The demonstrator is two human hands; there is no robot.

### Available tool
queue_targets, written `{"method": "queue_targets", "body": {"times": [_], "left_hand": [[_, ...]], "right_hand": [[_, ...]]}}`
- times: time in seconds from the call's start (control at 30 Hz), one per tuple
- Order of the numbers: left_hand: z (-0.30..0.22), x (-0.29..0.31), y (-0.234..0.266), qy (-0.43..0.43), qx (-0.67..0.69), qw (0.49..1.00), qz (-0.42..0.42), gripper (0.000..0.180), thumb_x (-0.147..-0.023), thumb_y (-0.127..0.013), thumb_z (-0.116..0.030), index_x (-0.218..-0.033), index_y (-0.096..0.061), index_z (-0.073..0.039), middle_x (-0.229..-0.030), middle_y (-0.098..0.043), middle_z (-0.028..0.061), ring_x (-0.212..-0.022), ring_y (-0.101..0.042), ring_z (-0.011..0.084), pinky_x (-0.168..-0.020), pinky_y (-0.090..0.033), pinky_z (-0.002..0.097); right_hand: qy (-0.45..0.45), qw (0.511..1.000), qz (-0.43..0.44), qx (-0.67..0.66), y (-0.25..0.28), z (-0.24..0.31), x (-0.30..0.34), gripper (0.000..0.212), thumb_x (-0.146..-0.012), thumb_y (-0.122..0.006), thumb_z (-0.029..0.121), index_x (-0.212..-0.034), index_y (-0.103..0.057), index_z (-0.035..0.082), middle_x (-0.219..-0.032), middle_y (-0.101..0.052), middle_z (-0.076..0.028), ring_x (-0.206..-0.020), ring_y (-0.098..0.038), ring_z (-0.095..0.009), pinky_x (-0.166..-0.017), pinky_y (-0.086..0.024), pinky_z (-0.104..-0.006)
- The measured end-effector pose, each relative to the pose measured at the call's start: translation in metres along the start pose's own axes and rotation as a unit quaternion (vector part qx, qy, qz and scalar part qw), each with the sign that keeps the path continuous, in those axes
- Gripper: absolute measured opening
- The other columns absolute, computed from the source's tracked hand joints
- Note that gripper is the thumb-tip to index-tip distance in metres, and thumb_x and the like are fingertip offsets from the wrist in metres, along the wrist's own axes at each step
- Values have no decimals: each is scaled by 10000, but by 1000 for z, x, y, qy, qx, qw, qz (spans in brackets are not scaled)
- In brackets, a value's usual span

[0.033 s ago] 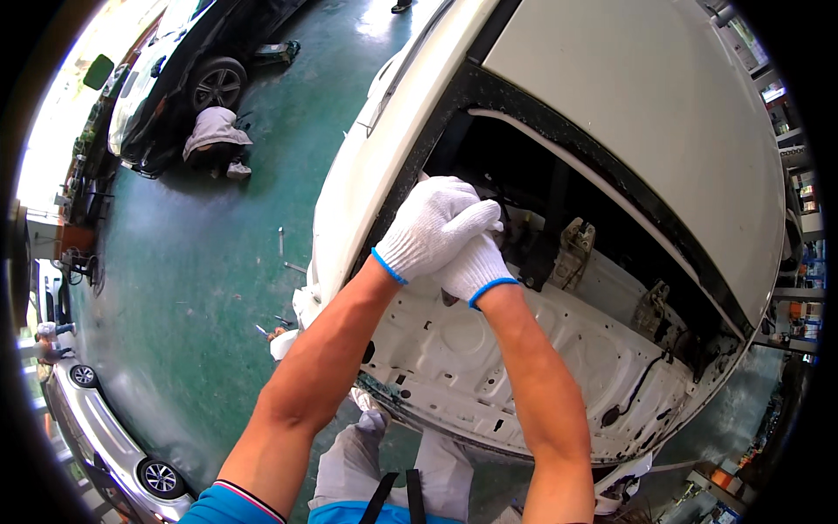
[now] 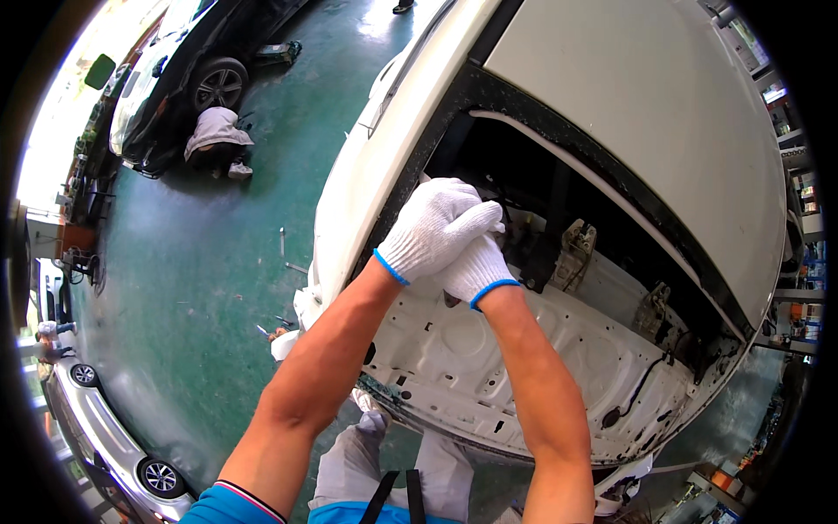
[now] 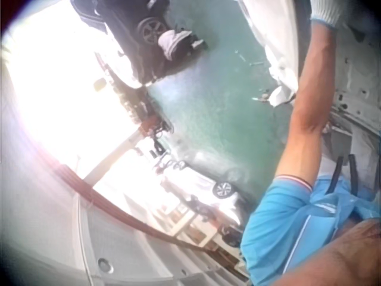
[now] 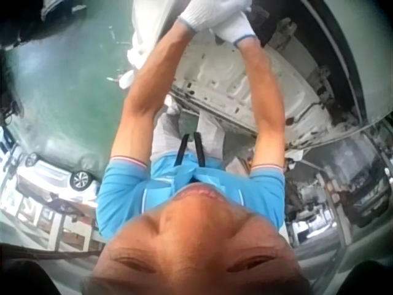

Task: The person puts on white gloves and retrieves a utility knife from a tool chest. They then walk to a white car with a damaged hood and use the knife to pry and remove a black rubber seal from the hood's edge. The person continues to peel the seal away from the hood frame.

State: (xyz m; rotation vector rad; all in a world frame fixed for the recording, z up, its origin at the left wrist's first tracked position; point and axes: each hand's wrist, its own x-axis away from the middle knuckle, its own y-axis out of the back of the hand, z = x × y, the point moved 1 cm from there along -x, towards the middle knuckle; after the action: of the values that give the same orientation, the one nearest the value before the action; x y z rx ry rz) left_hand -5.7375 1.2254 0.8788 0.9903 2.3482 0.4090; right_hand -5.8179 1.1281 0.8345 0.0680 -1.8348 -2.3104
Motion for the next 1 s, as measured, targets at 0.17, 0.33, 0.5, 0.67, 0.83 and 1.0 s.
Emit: {"method": "queue_targets", "body": {"times": [0.17, 0.33, 0.5, 0.67, 0.83, 1.0], "left_hand": [[-2, -1, -1, 13, -4, 1000, -8, 307, -952, -591, -270, -820, -779, -66, -774, -706, 124, -806, -650, 311, -777, -535, 423], [2, 9, -1, -10, -7, 1000, -21, 281, -941, -594, -258, -823, -772, -76, -777, -707, 116, -809, -652, 304, -775, -538, 422], [1, 16, -2, -14, 6, 1000, -24, 270, -931, -598, -259, -820, -768, -81, -775, -704, 114, -793, -653, 300, -760, -541, 416], [-2, 19, -1, 15, 19, 999, -22, 304, -943, -592, -273, -803, -767, -69, -751, -688, 126, -785, -649, 307, -754, -537, 416], [-3, 16, -5, 15, 24, 999, -20, 318, -953, -584, -274, -802, -770, -64, -750, -689, 126, -784, -643, 310, -760, -531, 424], [1, 26, -4, 13, -4, 1000, -11, 322, -954, -589, -281, -806, -777, -66, -752, -694, 122, -773, -643, 310, -757, -533, 413]], "right_hand": [[-17, 1000, -6, -5, 10, 0, 2, 489, -946, -643, 219, -1370, -523, 7, -1361, -579, -214, -1345, -491, -344, -1167, -333, -464], [-22, 998, -17, -52, 2, 3, 4, 507, -924, -668, 212, -1366, -526, 7, -1375, -569, -216, -1325, -504, -347, -1153, -360, -453], [25, 998, -51, -16, -2, 4, 11, 536, -929, -652, 212, -1399, -505, -1, -1410, -548, -227, -1360, -476, -354, -1167, -339, -467], [-5, 999, 53, 2, -2, 9, 4, 528, -948, -623, 211, -1413, -493, -3, -1421, -545, -228, -1390, -451, -362, -1175, -327, -477], [-2, 1000, 18, 5, 2, 7, 12, 486, -951, -621, 199, -1382, -516, 0, -1397, -564, -220, -1355, -487, -356, -1163, -343, -470], [-7, 999, 35, -14, -7, 12, 8, 533, -924, -627, 199, -1400, -519, -15, -1413, -556, -242, -1362, -493, -359, -1160, -351, -477]]}}
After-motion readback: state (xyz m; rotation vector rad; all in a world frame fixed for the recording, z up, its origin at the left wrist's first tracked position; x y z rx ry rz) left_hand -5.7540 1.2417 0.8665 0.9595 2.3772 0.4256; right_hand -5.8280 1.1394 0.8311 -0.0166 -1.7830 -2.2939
